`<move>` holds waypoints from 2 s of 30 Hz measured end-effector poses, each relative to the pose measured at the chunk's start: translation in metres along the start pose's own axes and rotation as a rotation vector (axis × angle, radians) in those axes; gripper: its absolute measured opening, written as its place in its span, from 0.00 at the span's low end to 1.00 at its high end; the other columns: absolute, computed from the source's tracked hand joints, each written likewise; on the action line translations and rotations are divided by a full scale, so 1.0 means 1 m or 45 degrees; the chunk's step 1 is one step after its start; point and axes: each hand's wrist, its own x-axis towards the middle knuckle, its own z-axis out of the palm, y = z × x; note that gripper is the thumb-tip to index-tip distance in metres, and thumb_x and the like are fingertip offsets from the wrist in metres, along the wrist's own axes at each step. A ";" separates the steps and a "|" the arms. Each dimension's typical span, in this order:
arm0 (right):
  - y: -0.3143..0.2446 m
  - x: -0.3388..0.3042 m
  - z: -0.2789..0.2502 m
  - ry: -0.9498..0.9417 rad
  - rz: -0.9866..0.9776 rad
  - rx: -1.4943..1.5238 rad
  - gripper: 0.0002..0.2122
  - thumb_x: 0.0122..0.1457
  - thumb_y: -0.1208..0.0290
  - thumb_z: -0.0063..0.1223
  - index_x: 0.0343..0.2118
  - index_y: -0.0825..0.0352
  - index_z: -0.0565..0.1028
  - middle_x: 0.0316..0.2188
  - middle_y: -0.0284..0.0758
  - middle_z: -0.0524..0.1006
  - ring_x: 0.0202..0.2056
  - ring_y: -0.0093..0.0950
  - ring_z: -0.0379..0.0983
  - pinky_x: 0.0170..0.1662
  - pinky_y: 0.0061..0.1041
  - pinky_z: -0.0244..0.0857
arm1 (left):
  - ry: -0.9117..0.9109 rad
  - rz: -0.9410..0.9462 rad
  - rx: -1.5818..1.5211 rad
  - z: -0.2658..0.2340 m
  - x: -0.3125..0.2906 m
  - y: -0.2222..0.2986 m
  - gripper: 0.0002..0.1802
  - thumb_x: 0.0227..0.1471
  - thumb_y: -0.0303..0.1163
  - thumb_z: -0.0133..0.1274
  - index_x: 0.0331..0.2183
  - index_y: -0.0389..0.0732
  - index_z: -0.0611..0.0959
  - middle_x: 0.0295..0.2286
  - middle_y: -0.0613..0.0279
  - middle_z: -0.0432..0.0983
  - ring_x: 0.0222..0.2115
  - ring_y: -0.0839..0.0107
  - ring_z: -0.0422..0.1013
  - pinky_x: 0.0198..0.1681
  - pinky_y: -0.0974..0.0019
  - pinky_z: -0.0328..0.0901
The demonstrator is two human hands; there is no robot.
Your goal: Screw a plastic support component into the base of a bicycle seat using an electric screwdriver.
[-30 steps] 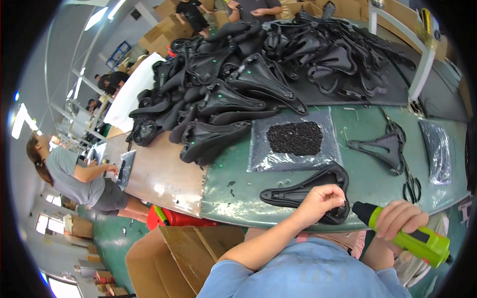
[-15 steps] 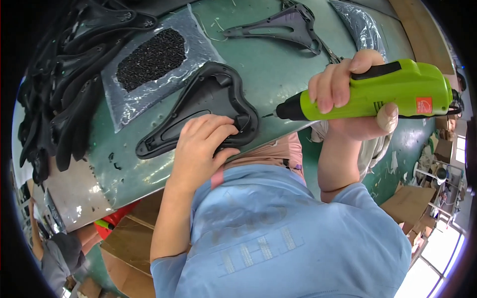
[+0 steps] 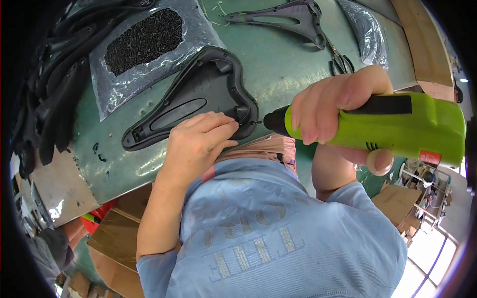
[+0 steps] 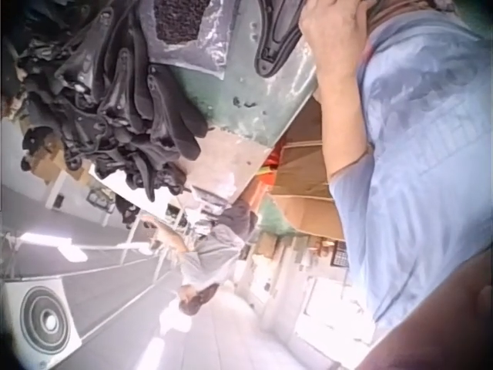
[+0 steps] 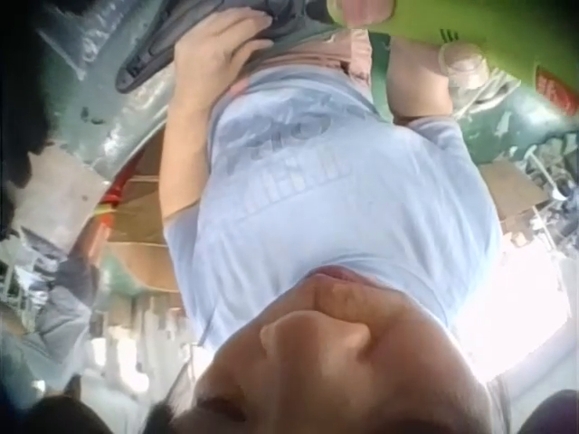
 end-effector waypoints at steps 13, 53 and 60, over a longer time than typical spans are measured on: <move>-0.001 0.022 0.022 -0.297 0.166 -0.218 0.30 0.41 0.57 0.70 0.41 0.69 0.65 0.28 0.39 0.73 0.28 0.33 0.74 0.29 0.34 0.68 | -0.085 -0.093 -0.150 -0.007 0.003 0.001 0.13 0.33 0.30 0.62 0.28 0.42 0.80 0.29 0.67 0.74 0.30 0.66 0.72 0.32 0.66 0.68; 0.025 0.014 0.015 -0.309 0.110 0.020 0.31 0.41 0.52 0.69 0.41 0.70 0.67 0.26 0.37 0.74 0.25 0.32 0.74 0.26 0.30 0.68 | -0.219 -0.231 -0.196 -0.010 0.002 0.004 0.16 0.29 0.29 0.64 0.29 0.41 0.81 0.28 0.64 0.75 0.31 0.64 0.72 0.33 0.64 0.68; 0.021 0.027 0.015 -0.077 0.211 0.312 0.27 0.37 0.55 0.72 0.32 0.73 0.72 0.20 0.37 0.72 0.20 0.28 0.69 0.23 0.26 0.64 | -0.167 -0.226 -0.216 -0.012 0.004 0.002 0.17 0.29 0.29 0.64 0.30 0.41 0.82 0.29 0.63 0.76 0.33 0.63 0.72 0.34 0.63 0.68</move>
